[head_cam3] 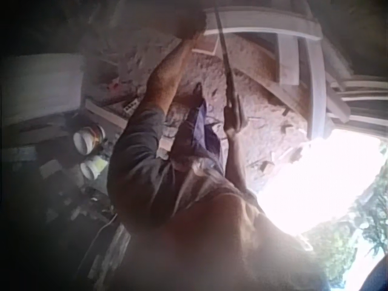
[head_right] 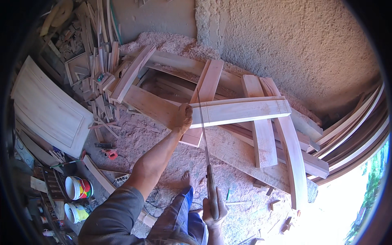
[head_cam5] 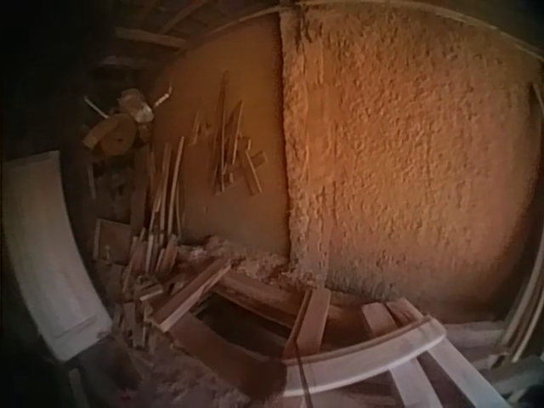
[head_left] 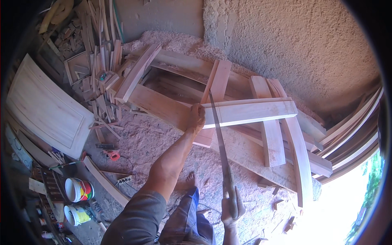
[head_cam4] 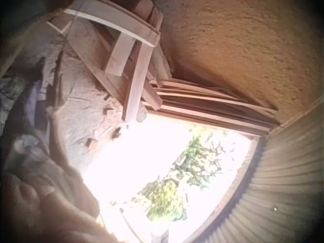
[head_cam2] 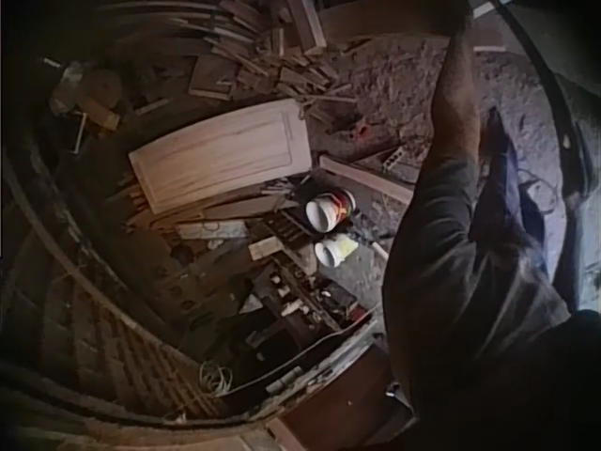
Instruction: The person uses a hand saw to cut through a piece of lumber while holding it in place with their other hand on a workbench.
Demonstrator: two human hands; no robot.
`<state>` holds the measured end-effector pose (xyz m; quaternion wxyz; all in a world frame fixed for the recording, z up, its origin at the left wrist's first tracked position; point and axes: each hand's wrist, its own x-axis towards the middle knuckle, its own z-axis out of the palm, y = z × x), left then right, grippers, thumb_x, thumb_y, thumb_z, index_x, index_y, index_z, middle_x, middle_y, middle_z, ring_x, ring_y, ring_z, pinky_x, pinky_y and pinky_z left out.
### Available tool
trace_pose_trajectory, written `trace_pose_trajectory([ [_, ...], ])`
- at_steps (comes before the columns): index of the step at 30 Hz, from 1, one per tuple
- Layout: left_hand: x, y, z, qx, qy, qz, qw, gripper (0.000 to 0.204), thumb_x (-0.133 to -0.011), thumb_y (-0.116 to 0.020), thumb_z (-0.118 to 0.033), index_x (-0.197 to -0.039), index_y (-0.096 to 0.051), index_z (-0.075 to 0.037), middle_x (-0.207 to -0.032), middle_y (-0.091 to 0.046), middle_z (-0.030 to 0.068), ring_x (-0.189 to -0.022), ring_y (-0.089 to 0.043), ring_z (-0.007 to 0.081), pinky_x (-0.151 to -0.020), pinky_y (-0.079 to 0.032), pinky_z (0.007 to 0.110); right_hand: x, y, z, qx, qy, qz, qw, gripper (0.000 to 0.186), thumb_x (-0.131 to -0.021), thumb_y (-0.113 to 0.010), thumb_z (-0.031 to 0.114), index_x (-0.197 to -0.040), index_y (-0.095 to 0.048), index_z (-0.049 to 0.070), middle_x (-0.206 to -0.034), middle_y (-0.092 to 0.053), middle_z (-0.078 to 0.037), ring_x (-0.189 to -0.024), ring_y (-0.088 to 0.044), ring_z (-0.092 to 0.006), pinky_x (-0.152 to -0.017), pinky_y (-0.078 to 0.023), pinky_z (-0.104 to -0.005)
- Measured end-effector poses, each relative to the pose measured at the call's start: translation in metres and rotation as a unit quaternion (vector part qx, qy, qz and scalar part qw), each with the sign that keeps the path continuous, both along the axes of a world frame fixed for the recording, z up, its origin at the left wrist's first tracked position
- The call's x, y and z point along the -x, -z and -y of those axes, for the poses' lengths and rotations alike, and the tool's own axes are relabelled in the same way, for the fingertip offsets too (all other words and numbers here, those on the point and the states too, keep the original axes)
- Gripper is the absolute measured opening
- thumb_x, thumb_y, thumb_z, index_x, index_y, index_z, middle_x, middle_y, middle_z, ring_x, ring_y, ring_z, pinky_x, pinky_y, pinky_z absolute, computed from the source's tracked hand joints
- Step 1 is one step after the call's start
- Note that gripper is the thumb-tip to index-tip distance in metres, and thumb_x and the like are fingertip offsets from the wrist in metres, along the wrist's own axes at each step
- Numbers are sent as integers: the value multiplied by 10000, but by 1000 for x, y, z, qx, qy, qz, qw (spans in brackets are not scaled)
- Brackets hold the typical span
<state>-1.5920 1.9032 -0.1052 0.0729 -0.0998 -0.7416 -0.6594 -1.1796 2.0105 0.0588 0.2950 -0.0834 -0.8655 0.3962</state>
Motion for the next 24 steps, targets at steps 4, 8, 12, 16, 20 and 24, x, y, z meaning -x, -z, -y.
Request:
trace_pose_trajectory([
  [4,6,4,2,-59,8,74,996,219,-985,-588,-245,-1028,-610,-32,-1013,-582,146,-884,-602,236,-777,-486,370,3,3,9,43,-6,9,999,439,-848,-710,61,-1277,-663,-21,-1186,-712,-250,-672,-737,-317,-575,-558,-360],
  [8,-13,-20,-18,41,-46,1,998,255,-949,-618,-258,-1041,-616,-21,-1040,-592,193,-937,-595,314,-853,-466,426,4,3,8,-9,0,22,1000,452,-834,-708,48,-1278,-660,-22,-1183,-710,-259,-674,-738,-317,-578,-560,-361],
  [12,-17,-35,-12,71,-73,-5,995,260,-946,-619,-262,-1030,-615,-15,-1052,-593,209,-952,-591,350,-859,-461,441,2,-1,14,-8,-16,47,999,469,-867,-647,49,-1321,-619,-61,-1250,-680,-271,-833,-747,-320,-681,-574,-357],
  [16,-15,-37,-7,90,-75,-13,993,263,-942,-626,-265,-1021,-609,-15,-1055,-595,215,-964,-597,357,-864,-461,451,1,-3,18,-4,-27,62,998,479,-879,-621,44,-1344,-603,-72,-1289,-664,-275,-890,-757,-326,-714,-581,-352],
  [20,-18,-41,-15,81,-69,-4,994,257,-941,-631,-264,-1009,-607,-17,-1033,-600,217,-969,-603,359,-864,-463,454,-1,5,16,-11,-17,50,999,481,-872,-624,45,-1341,-610,-59,-1272,-669,-284,-871,-759,-338,-688,-583,-356],
  [24,-15,-31,-17,76,-76,-10,994,241,-940,-636,-252,-1003,-611,-20,-1007,-604,207,-955,-607,359,-848,-470,454,2,1,16,-22,-12,51,998,475,-873,-628,59,-1335,-618,-46,-1250,-675,-290,-859,-759,-347,-674,-584,-365],
])
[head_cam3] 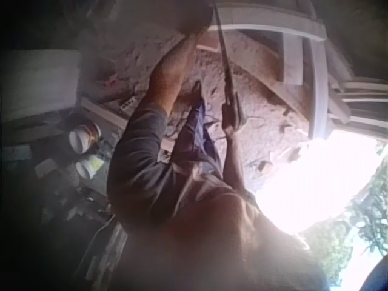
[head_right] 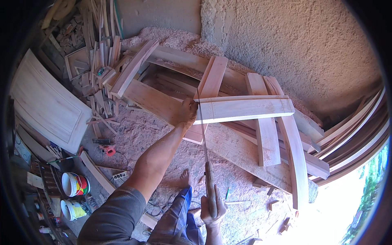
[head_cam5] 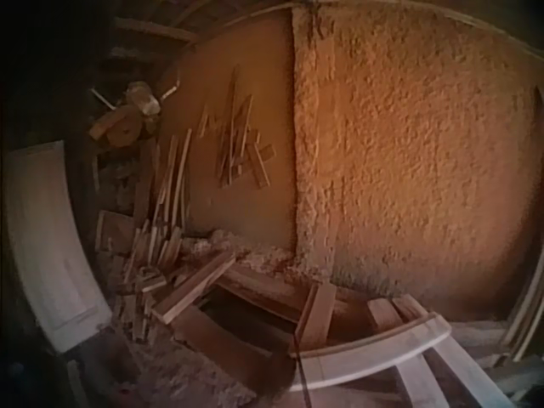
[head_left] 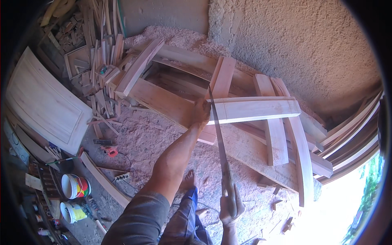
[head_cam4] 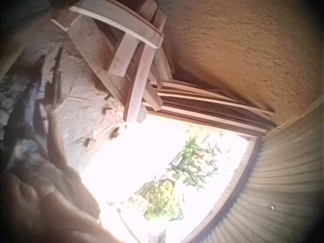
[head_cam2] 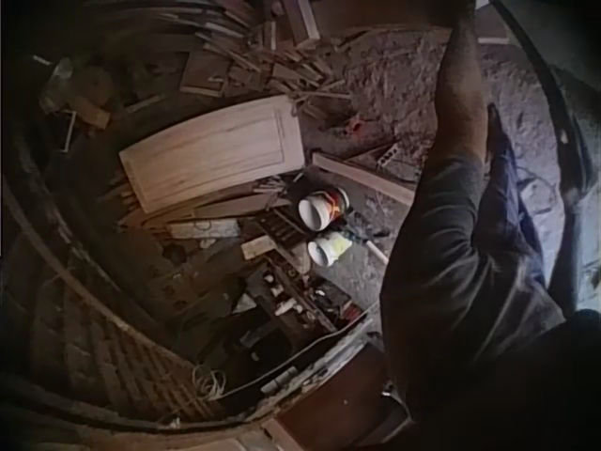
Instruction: The person uses a hand saw to cut through a piece of lumber while holding it in place with their other hand on a workbench.
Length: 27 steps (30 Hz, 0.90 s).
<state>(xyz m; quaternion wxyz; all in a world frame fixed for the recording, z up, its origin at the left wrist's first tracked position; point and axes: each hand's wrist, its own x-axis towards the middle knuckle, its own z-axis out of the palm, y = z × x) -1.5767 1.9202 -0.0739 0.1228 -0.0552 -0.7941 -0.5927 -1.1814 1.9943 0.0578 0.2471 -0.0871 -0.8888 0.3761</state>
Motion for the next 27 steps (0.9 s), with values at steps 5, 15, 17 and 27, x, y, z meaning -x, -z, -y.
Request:
trace_pose_trajectory([
  [5,2,5,-3,-27,9,11,1000,227,-934,-640,-241,-987,-615,-22,-989,-607,201,-939,-613,360,-836,-476,454,1,5,-2,-3,11,-26,1000,465,-832,-708,57,-1285,-652,-33,-1174,-716,-244,-720,-749,-331,-613,-572,-372],
  [15,3,-5,6,20,-9,-55,998,211,-936,-629,-219,-944,-595,-10,-931,-604,211,-918,-605,374,-815,-468,472,4,2,-1,-11,8,-16,1000,449,-849,-706,81,-1287,-662,-8,-1179,-714,-245,-715,-742,-347,-606,-569,-376],
  [17,2,-5,7,23,-9,-61,998,208,-940,-624,-212,-933,-592,-7,-925,-605,212,-911,-602,373,-810,-464,474,3,2,-2,-20,8,-24,999,447,-847,-709,82,-1283,-664,-5,-1182,-713,-246,-712,-742,-347,-603,-570,-378],
  [27,-2,-11,5,19,-4,-72,997,211,-951,-611,-209,-912,-596,-3,-904,-611,215,-901,-602,371,-796,-465,469,-2,2,-8,-41,11,-18,999,453,-829,-711,67,-1277,-670,13,-1177,-714,-248,-711,-746,-346,-598,-577,-382],
])
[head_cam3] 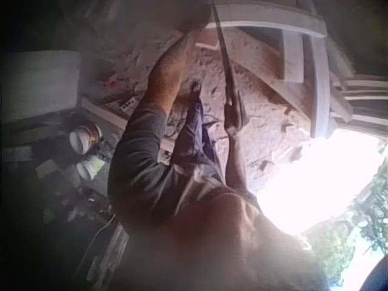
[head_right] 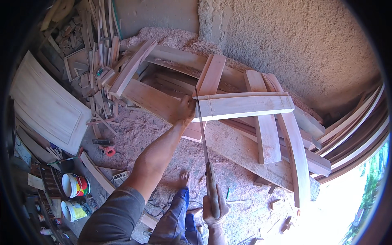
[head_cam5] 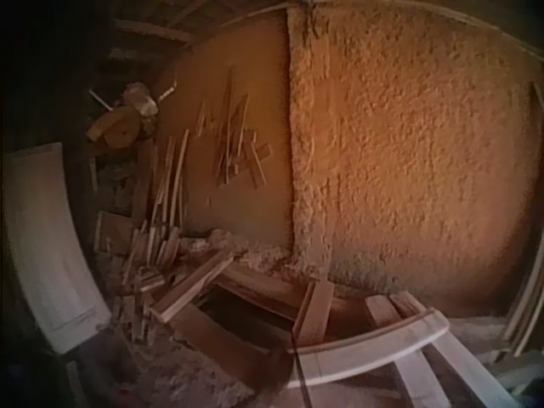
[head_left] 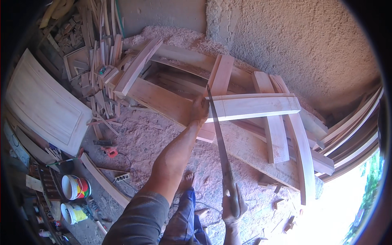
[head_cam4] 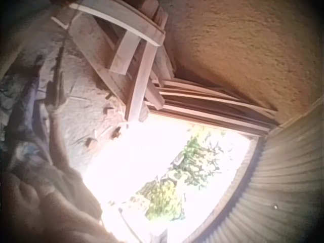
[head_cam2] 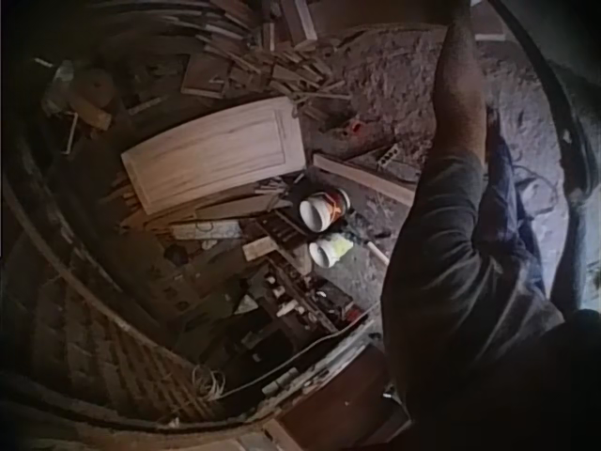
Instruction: The person uses a hand saw to cut through a piece of lumber while holding it in place with their other hand on a workbench.
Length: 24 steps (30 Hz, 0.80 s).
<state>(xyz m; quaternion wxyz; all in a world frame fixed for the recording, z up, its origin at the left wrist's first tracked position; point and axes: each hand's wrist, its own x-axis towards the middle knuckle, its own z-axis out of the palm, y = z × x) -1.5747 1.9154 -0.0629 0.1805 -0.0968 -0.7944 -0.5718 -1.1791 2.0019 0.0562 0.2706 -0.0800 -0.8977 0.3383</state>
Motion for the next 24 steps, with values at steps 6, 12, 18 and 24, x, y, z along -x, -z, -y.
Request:
trace_pose_trajectory([
  [6,0,2,0,-6,-12,-2,1000,239,-946,-610,-249,-938,-613,-11,-920,-625,223,-925,-617,394,-819,-477,479,1,-3,1,28,-9,19,999,474,-839,-699,72,-1308,-652,21,-1209,-703,-251,-770,-748,-360,-626,-582,-389],
  [12,1,4,0,5,-10,8,1000,239,-944,-611,-252,-953,-620,-14,-947,-635,235,-940,-617,402,-824,-479,484,2,-5,3,57,-35,9,998,518,-838,-698,67,-1350,-630,23,-1244,-689,-258,-833,-754,-373,-662,-590,-396],
  [18,-1,2,-3,5,-9,25,1000,234,-950,-611,-245,-949,-618,-11,-916,-627,224,-925,-616,396,-808,-480,474,1,-6,0,62,-26,12,998,519,-830,-718,81,-1340,-641,28,-1226,-698,-256,-833,-759,-369,-665,-590,-393],
  [24,13,20,7,38,10,-23,999,248,-960,-603,-263,-920,-610,-18,-900,-623,204,-907,-606,361,-800,-477,461,-25,-4,1,11,-29,11,999,490,-825,-668,39,-1311,-645,-18,-1202,-703,-266,-809,-754,-374,-627,-585,-389],
])
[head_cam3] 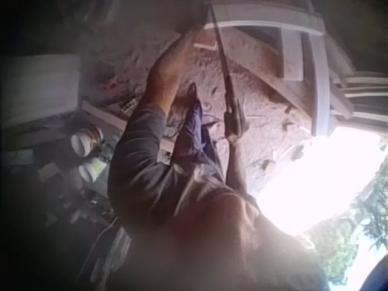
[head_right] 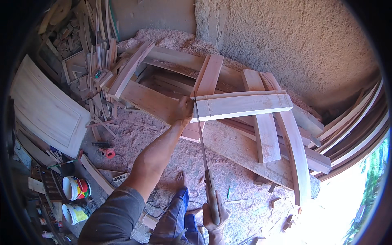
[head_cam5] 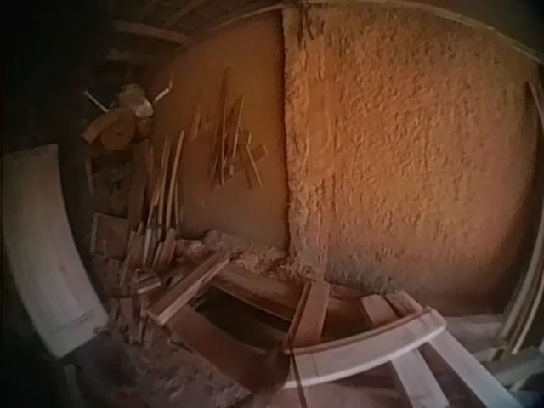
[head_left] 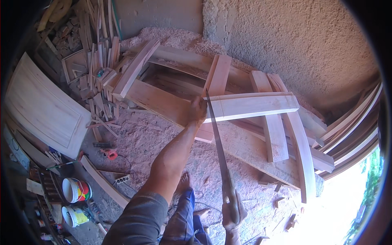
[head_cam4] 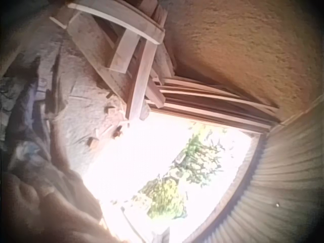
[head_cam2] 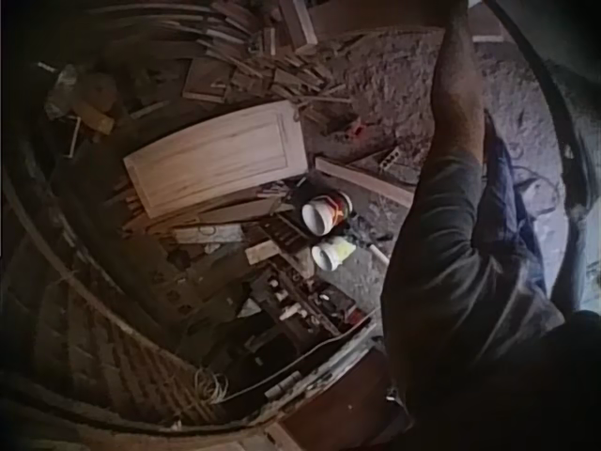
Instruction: The person uses a hand saw to cut through a piece of lumber while holding it in place with their other hand on a workbench.
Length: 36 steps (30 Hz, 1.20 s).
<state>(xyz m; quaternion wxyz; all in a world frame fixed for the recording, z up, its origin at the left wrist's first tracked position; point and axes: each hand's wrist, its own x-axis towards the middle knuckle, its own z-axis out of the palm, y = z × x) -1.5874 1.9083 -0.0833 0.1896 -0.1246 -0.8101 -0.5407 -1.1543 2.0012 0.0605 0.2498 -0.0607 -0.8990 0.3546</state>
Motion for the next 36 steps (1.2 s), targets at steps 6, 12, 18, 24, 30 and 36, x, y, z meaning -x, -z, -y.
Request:
trace_pose_trajectory([
  [6,-7,-8,-7,-38,-17,26,999,248,-962,-606,-266,-923,-608,-21,-912,-626,198,-901,-614,357,-807,-479,452,0,-12,4,13,8,-1,1000,490,-795,-652,5,-1282,-650,-48,-1193,-700,-278,-834,-752,-384,-622,-587,-395],
  [12,-15,-23,-11,-4,-5,59,998,240,-970,-604,-266,-949,-599,-27,-962,-625,200,-938,-611,374,-835,-484,462,83,-12,1,93,-6,-7,996,480,-882,-623,60,-1357,-612,-2,-1219,-690,-265,-909,-748,-387,-668,-595,-397],
  [18,-6,-4,-8,-25,-17,31,999,250,-977,-590,-260,-942,-587,-13,-990,-620,203,-944,-607,371,-838,-484,463,-34,0,4,-11,9,22,1000,439,-877,-639,99,-1298,-652,-26,-1209,-699,-264,-863,-757,-377,-661,-591,-386],
  [24,-18,-26,-12,-24,-11,79,997,249,-981,-572,-263,-963,-590,-16,-1022,-623,220,-987,-610,395,-860,-471,472,100,-25,1,113,3,54,992,451,-913,-595,24,-1362,-615,46,-1273,-684,-215,-937,-733,-365,-681,-572,-363],
  [30,-7,-13,2,4,-14,37,999,235,-974,-577,-247,-961,-585,-13,-1006,-624,229,-1002,-609,404,-865,-464,489,26,-11,3,28,-8,9,1000,481,-856,-650,21,-1337,-626,8,-1214,-699,-239,-891,-752,-379,-687,-602,-407],
  [36,-16,-21,-12,-54,-1,56,997,209,-965,-571,-217,-952,-579,-9,-990,-619,233,-987,-597,421,-869,-458,507,37,-10,4,-3,8,51,999,416,-880,-603,-1,-1294,-650,4,-1236,-690,-241,-991,-733,-360,-751,-588,-367],
])
